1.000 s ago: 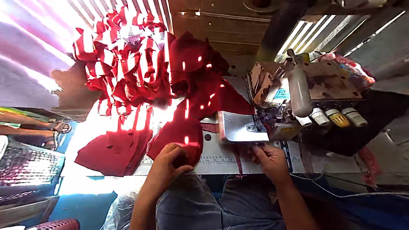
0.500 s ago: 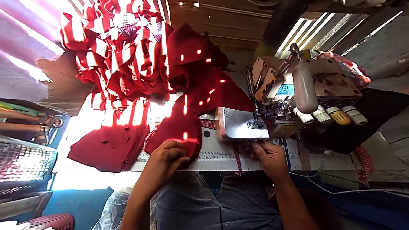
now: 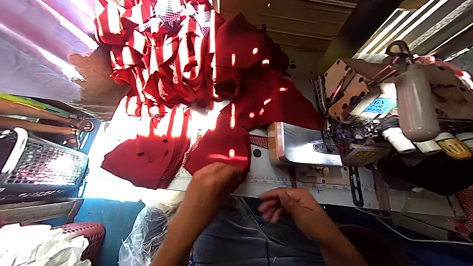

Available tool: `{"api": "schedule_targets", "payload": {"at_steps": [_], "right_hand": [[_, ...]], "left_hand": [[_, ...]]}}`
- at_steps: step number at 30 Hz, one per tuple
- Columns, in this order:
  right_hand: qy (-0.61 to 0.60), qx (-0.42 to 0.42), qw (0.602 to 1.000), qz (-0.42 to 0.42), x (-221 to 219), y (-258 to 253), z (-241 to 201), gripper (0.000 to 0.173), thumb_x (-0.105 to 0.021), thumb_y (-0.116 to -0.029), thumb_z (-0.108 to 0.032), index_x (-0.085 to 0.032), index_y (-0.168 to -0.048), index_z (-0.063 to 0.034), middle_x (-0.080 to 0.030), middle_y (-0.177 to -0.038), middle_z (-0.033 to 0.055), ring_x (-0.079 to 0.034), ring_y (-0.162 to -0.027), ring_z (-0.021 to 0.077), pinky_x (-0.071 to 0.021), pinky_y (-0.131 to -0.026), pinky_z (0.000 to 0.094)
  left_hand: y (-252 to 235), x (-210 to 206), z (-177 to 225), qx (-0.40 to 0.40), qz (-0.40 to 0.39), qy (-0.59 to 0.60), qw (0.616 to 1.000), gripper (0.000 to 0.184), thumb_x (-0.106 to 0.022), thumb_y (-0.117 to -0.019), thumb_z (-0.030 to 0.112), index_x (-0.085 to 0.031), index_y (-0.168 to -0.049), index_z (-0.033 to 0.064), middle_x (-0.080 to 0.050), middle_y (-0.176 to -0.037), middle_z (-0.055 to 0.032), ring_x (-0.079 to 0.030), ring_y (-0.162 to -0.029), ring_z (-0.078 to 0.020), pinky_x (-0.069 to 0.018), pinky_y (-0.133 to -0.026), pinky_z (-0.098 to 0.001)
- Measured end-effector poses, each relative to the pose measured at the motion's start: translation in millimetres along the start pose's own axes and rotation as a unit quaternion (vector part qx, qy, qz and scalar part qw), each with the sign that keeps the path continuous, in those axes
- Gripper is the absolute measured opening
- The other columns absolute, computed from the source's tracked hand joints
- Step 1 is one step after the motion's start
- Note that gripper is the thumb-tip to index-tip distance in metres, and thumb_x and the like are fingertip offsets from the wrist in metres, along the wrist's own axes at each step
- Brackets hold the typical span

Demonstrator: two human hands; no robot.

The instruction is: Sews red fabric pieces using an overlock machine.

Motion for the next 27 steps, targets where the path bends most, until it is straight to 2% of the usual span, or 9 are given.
{"api": "schedule_targets", "payload": {"at_steps": [1,3,8,11,13,15,20,23,27], "right_hand": [[-0.064,-0.06,0.996,-0.026,-13,-9,6,0.058,-0.04,-0.1097,-0.047,-0.066,-0.127,0.002,-0.076,-0.108,0.0112,-0.076,-0.092,0.0209,-0.0648,-0.08,0.038],[-0.148,-0.132,0.98,-0.013,-28,-27,12,0.053,-0.043,-0.1088,-0.047,-0.062,-0.125,-0.0009,-0.074,-0.109,0.0102,-0.074,-0.098,0.0209,-0.0627,-0.088,0.0391],[-0.124,-0.104,0.984,0.078,-32,-43,8,0.021,-0.059,-0.1019,-0.008,-0.067,-0.118,0.0023,-0.075,-0.097,0.0138,-0.075,-0.085,0.0194,-0.0648,-0.078,0.0357],[-0.102,-0.057,0.992,0.053,-26,-29,8,0.018,-0.058,-0.1023,-0.01,-0.071,-0.111,-0.0013,-0.076,-0.096,0.0087,-0.074,-0.086,0.0147,-0.0634,-0.08,0.0318],[-0.093,-0.045,0.994,0.04,-19,-15,9,0.021,-0.056,-0.105,-0.018,-0.073,-0.107,-0.0054,-0.076,-0.094,0.0062,-0.074,-0.087,0.0134,-0.0633,-0.08,0.0319],[-0.099,-0.041,0.994,0.036,-12,-1,8,0.025,-0.056,-0.1064,-0.026,-0.075,-0.104,-0.0107,-0.076,-0.091,0.0026,-0.073,-0.084,0.0104,-0.0627,-0.078,0.0297],[-0.104,-0.022,0.994,0.034,5,23,12,0.026,-0.055,-0.1067,-0.027,-0.075,-0.097,-0.0133,-0.074,-0.084,0.0001,-0.071,-0.076,0.0066,-0.0612,-0.071,0.0255],[-0.11,-0.021,0.993,0.032,8,27,15,0.026,-0.056,-0.1065,-0.027,-0.076,-0.099,-0.0121,-0.074,-0.085,0.0008,-0.071,-0.076,0.0069,-0.0613,-0.071,0.0252],[-0.104,-0.017,0.994,0.019,8,35,18,0.027,-0.055,-0.107,-0.028,-0.076,-0.101,-0.0123,-0.075,-0.088,-0.0001,-0.071,-0.081,0.0061,-0.0607,-0.076,0.025]], "left_hand": [[4,-5,11,-0.019,-0.015,-0.002,1.0,0.016,-0.061,-0.1013,0.017,-0.077,-0.1,0.0119,-0.076,-0.096,-0.0029,-0.073,-0.093,-0.0165,-0.0592,-0.083,-0.0353],[15,-14,36,-0.059,-0.046,-0.005,0.997,0.017,-0.059,-0.1004,0.011,-0.076,-0.098,0.0136,-0.075,-0.095,-0.003,-0.072,-0.09,-0.0187,-0.0578,-0.078,-0.0369],[42,-13,76,-0.154,-0.153,0.092,0.972,0.018,-0.058,-0.1027,0.014,-0.075,-0.099,0.013,-0.072,-0.091,-0.0029,-0.069,-0.086,-0.0185,-0.0554,-0.075,-0.0339],[45,42,18,0.008,-0.035,0.056,0.998,0.028,-0.061,-0.1027,0.038,-0.076,-0.1,0.0146,-0.075,-0.091,0.0022,-0.07,-0.085,-0.0073,-0.0591,-0.077,-0.0294],[45,90,-38,0.163,0.126,-0.1,0.973,0.032,-0.058,-0.1027,0.031,-0.075,-0.091,0.0066,-0.072,-0.079,-0.0045,-0.069,-0.071,-0.013,-0.058,-0.064,-0.0354],[49,114,-78,0.273,0.183,-0.203,0.922,0.036,-0.06,-0.1013,0.035,-0.074,-0.093,0.0034,-0.07,-0.08,-0.0118,-0.068,-0.071,-0.0249,-0.0535,-0.064,-0.0501],[52,93,-112,0.261,0.129,-0.227,0.93,0.03,-0.073,-0.0915,0.031,-0.078,-0.108,0.0064,-0.073,-0.107,-0.0168,-0.071,-0.095,-0.0372,-0.0551,-0.077,-0.0618],[51,97,-129,0.234,0.129,-0.23,0.936,0.022,-0.068,-0.0936,0.026,-0.081,-0.098,0.0095,-0.075,-0.102,-0.0132,-0.072,-0.096,-0.0336,-0.0546,-0.079,-0.0614],[29,135,-124,0.213,0.099,-0.215,0.948,0.026,-0.061,-0.1004,0.02,-0.077,-0.1,-0.0002,-0.073,-0.103,-0.0212,-0.07,-0.097,-0.0402,-0.0515,-0.083,-0.0666]]}}
Point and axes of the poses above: each hand's wrist, its own y-axis away from the middle knuckle, its own x-axis out of the back of the hand, z = x × y, the point moved 5 cm from there along -y, towards the middle knuckle
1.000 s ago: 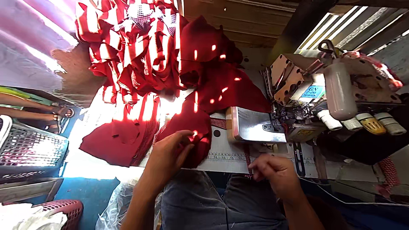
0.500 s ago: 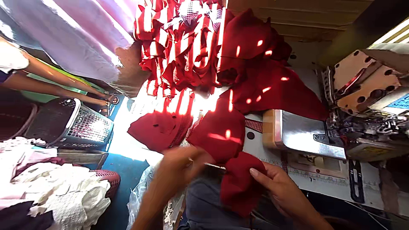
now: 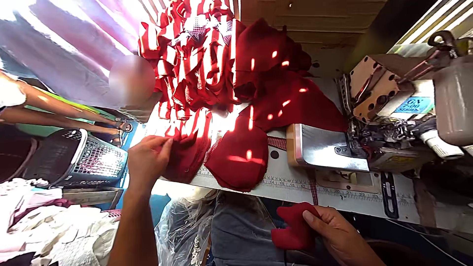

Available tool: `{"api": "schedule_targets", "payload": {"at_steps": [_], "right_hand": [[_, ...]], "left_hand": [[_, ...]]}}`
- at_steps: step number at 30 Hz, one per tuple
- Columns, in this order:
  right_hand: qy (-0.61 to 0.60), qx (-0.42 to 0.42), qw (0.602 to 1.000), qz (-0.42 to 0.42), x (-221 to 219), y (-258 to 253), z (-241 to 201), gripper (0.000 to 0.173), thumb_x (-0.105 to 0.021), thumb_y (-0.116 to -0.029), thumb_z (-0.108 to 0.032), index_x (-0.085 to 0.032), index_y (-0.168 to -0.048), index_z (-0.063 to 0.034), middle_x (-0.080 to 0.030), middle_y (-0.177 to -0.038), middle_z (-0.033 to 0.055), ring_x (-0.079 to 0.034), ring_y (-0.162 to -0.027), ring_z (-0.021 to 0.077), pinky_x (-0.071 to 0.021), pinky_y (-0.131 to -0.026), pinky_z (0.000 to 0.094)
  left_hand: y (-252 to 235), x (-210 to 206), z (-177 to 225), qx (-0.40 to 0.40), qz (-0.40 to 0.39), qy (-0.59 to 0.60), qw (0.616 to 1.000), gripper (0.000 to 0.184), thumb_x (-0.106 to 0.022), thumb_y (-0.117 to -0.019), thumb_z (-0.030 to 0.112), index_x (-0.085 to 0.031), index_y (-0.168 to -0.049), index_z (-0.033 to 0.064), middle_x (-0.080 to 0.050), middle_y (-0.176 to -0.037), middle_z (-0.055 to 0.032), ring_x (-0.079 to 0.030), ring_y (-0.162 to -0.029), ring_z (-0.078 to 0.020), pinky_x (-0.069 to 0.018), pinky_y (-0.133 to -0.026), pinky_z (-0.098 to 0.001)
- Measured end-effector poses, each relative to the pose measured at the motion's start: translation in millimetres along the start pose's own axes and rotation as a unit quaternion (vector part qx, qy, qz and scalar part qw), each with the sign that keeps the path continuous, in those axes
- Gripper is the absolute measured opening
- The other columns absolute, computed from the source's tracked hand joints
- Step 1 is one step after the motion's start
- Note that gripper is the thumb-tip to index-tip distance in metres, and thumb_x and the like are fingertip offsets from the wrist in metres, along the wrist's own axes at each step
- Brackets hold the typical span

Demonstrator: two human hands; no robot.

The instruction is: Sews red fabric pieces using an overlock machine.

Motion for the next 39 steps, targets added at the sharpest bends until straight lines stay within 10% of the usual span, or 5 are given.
{"api": "schedule_targets", "payload": {"at_steps": [9,19,25,32,39], "right_hand": [[-0.017,0.006,0.999,-0.03,-6,0,8,0.027,-0.054,-0.1074,-0.025,-0.076,-0.102,-0.0092,-0.075,-0.089,0.0024,-0.072,-0.081,0.0088,-0.0617,-0.075,0.0278],[-0.017,-0.002,0.998,-0.052,-10,-6,10,0.026,-0.055,-0.1071,-0.026,-0.075,-0.099,-0.0107,-0.074,-0.087,-0.0001,-0.07,-0.079,0.0058,-0.0602,-0.074,0.0249],[-0.011,0.011,0.998,-0.068,-13,-7,7,0.027,-0.054,-0.1075,-0.027,-0.076,-0.1,-0.0113,-0.074,-0.087,-0.0013,-0.071,-0.081,0.0048,-0.06,-0.075,0.0239],[0.007,-0.018,0.996,-0.09,-19,-9,14,0.02,-0.056,-0.1057,-0.017,-0.073,-0.104,-0.0068,-0.073,-0.089,0.0008,-0.069,-0.079,0.0064,-0.0599,-0.072,0.0253],[0.049,-0.014,0.995,-0.089,-17,-11,11,0.022,-0.06,-0.1045,-0.027,-0.076,-0.102,-0.0122,-0.074,-0.09,-0.0046,-0.068,-0.081,0.0016,-0.0583,-0.074,0.0216]], "left_hand": [[-85,44,18,0.053,-0.015,-0.01,0.998,0.041,-0.039,-0.11,0.029,-0.062,-0.104,-0.0049,-0.063,-0.085,-0.0252,-0.063,-0.082,-0.0424,-0.0444,-0.073,-0.0659],[-139,70,60,-0.143,-0.029,-0.095,0.985,0.036,-0.057,-0.1033,0.032,-0.07,-0.1,-0.0014,-0.066,-0.078,-0.0208,-0.064,-0.071,-0.0359,-0.046,-0.068,-0.0611],[-75,79,79,-0.246,-0.036,-0.061,0.967,0.032,-0.055,-0.1028,0.027,-0.071,-0.097,0.0007,-0.069,-0.081,-0.0171,-0.065,-0.068,-0.0315,-0.0504,-0.062,-0.0559],[67,-38,39,-0.226,-0.062,0.002,0.972,0.028,-0.058,-0.1046,0.032,-0.077,-0.103,0.0114,-0.073,-0.086,-0.0104,-0.071,-0.072,-0.0252,-0.0562,-0.058,-0.0433],[46,-11,9,-0.086,0.046,0.049,0.994,0.038,-0.05,-0.1058,0.03,-0.076,-0.107,0.0031,-0.075,-0.099,-0.0147,-0.073,-0.089,-0.0266,-0.0592,-0.078,-0.0483]]}}
Point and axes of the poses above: each hand's wrist, its own y-axis away from the middle knuckle, its own x-axis out of the back of the hand, z = x × y, the point moved 5 cm from there along -y, towards the middle knuckle
